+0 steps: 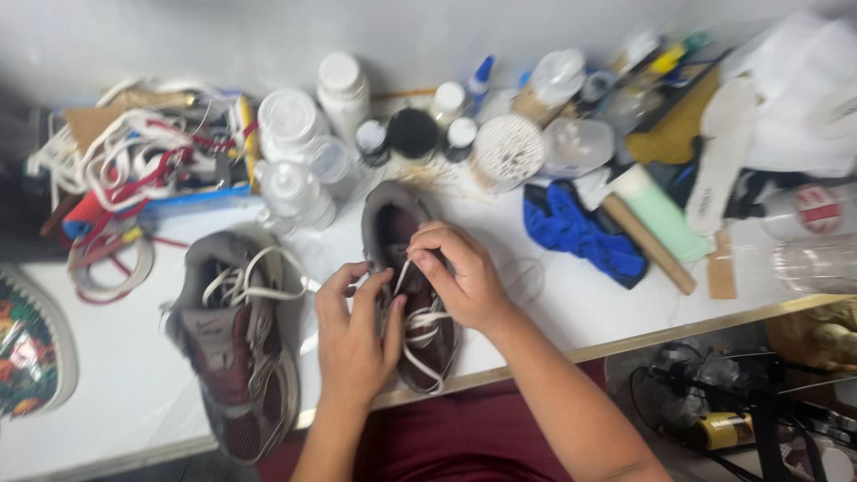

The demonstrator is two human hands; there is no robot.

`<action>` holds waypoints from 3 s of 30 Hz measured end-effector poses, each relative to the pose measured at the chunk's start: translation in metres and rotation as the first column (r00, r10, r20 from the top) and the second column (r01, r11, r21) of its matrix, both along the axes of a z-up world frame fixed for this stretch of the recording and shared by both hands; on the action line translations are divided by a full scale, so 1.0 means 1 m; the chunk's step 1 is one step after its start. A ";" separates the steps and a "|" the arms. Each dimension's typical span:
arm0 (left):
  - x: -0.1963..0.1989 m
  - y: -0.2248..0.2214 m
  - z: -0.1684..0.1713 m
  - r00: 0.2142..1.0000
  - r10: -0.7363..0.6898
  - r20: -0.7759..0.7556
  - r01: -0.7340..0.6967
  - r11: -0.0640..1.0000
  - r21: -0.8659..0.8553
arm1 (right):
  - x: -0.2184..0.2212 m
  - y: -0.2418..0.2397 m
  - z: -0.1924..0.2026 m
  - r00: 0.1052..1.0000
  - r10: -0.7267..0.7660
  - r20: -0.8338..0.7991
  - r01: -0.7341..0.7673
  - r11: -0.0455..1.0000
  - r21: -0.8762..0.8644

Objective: The person unthreads a shoelace from one shoe and then laces a new white shoelace through the eyelets of the same shoe, pulling it through each hole by hand.

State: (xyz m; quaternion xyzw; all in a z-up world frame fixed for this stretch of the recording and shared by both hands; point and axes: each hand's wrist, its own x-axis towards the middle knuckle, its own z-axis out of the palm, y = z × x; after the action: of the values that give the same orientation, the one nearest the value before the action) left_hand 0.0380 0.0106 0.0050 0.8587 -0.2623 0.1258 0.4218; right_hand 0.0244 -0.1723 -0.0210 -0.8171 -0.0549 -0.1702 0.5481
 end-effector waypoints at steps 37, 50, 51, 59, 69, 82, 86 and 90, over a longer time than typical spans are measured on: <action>0.077 -0.015 0.022 0.853 -0.422 -0.307 0.211 0.817 -0.537 | 0.015 -0.014 -0.019 0.978 0.201 -0.062 -0.185 0.961 0.205; 0.080 0.003 0.011 0.841 -0.493 -0.224 0.491 0.868 -0.070 | 0.009 -0.012 -0.025 0.978 0.175 -0.112 -0.098 0.864 0.494; 0.079 0.003 0.010 0.836 -0.464 -0.292 0.452 0.885 -0.114 | 0.008 -0.013 -0.017 0.981 0.162 -0.104 -0.124 0.945 0.304; 0.072 0.015 0.015 0.805 -0.476 -0.355 0.406 0.877 -0.256 | -0.003 -0.005 0.041 0.975 0.209 -0.075 -0.216 0.810 -0.545; 0.088 0.017 0.036 0.736 -0.574 -0.358 0.627 0.778 0.040 | -0.026 0.023 0.029 0.996 0.028 -0.085 -0.070 0.835 -0.546; 0.100 0.008 0.039 0.699 -0.566 -0.438 0.652 0.756 0.064 | -0.028 0.022 0.018 0.993 0.033 -0.117 -0.090 0.846 -0.525; 0.104 0.005 0.041 0.690 -0.558 -0.460 0.659 0.748 0.081 | -0.028 0.024 0.015 0.993 0.013 -0.121 -0.075 0.852 -0.518; 0.109 0.001 0.039 0.684 -0.568 -0.458 0.660 0.749 0.059 | -0.030 0.024 0.015 0.990 0.008 -0.138 -0.077 0.861 -0.503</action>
State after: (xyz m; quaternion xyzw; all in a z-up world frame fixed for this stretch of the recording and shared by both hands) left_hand 0.1469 0.0115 0.0437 0.7670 -0.4535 -0.2371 0.3871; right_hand -0.0058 -0.1485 -0.0060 -0.9403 -0.0798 -0.0837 0.3200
